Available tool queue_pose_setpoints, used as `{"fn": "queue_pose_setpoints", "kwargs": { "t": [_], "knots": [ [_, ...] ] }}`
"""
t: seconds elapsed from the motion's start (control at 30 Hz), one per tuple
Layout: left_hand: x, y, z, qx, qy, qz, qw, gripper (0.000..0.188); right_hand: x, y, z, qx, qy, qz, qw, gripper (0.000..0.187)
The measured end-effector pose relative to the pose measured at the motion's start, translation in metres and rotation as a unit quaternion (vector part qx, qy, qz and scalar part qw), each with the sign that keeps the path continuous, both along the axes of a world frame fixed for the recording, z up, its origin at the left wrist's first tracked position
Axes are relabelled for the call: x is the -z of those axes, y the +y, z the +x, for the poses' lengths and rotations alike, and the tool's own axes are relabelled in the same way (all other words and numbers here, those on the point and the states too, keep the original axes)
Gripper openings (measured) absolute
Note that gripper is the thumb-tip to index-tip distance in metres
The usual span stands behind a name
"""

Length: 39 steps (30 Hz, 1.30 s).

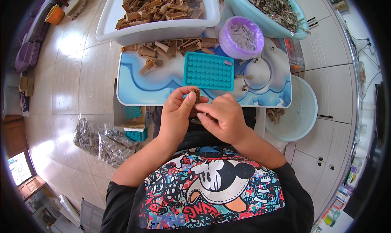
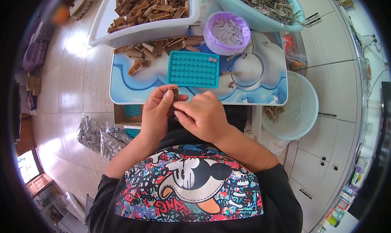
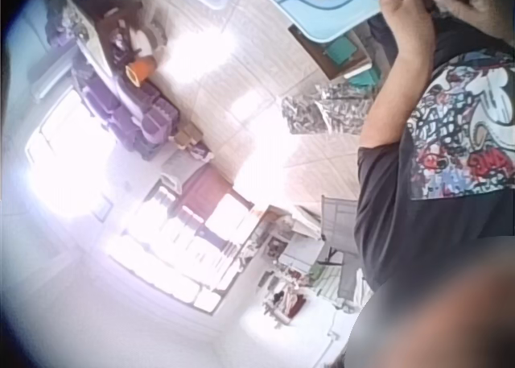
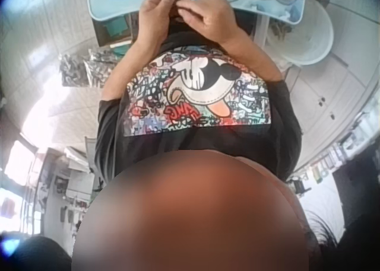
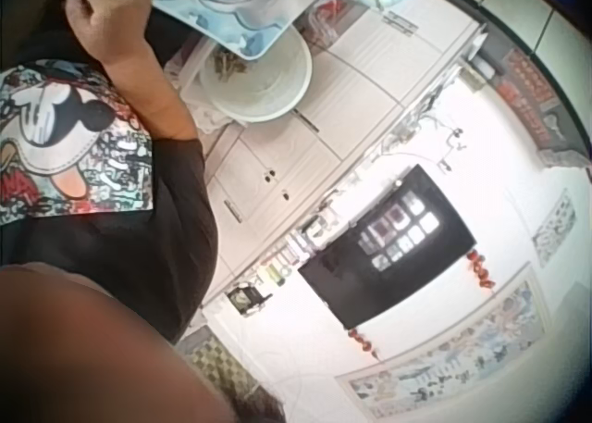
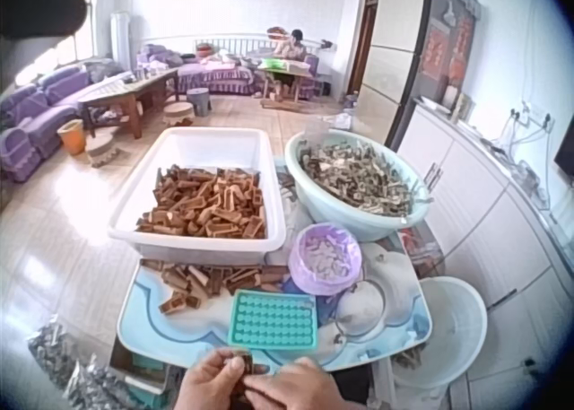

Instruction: The person assembles small bundles of wooden pieces, white pills, and dried leaves by hand, organizing them into trays.

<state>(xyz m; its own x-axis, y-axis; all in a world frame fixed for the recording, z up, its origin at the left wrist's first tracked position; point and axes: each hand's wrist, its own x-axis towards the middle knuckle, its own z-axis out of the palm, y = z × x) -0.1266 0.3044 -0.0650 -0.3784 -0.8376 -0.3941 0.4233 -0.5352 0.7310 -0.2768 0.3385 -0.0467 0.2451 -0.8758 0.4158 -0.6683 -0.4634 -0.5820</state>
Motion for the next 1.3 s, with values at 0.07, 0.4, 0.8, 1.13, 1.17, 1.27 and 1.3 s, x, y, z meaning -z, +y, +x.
{"fn": "queue_pose_setpoints", "kwargs": {
  "t": [0.07, 0.4, 0.8, 1.13, 1.17, 1.27, 1.3],
  "knots": [
    [0.002, 0.000, -0.001, -0.003, 0.004, -0.015, 1.000, 0.023, 0.006, -0.004, -0.003, 0.023, -0.041, -0.039, 0.998, 0.022],
    [0.012, -0.012, 0.000, 0.026, -0.018, 0.034, 0.999, 0.027, 0.026, -0.049, -0.051, 0.169, 0.016, -0.013, 0.985, 0.014],
    [0.015, -0.019, 0.000, 0.041, -0.024, 0.078, 0.996, 0.034, 0.031, -0.066, -0.051, 0.264, 0.131, -0.043, 0.955, 0.007],
    [0.026, -0.020, -0.001, 0.028, 0.056, 0.087, 0.994, 0.026, 0.026, -0.044, -0.007, 0.057, 0.002, -0.070, 0.996, 0.015],
    [0.026, -0.020, -0.002, 0.026, 0.059, 0.084, 0.994, 0.025, 0.027, -0.043, -0.007, 0.058, 0.003, -0.070, 0.996, 0.015],
    [0.025, -0.019, -0.002, 0.028, 0.058, 0.083, 0.994, 0.025, 0.028, -0.041, -0.009, 0.048, 0.010, -0.069, 0.996, 0.014],
    [0.025, -0.019, -0.001, 0.028, 0.058, 0.083, 0.994, 0.025, 0.029, -0.041, -0.010, 0.040, -0.017, -0.045, 0.998, 0.012]
  ]
}}
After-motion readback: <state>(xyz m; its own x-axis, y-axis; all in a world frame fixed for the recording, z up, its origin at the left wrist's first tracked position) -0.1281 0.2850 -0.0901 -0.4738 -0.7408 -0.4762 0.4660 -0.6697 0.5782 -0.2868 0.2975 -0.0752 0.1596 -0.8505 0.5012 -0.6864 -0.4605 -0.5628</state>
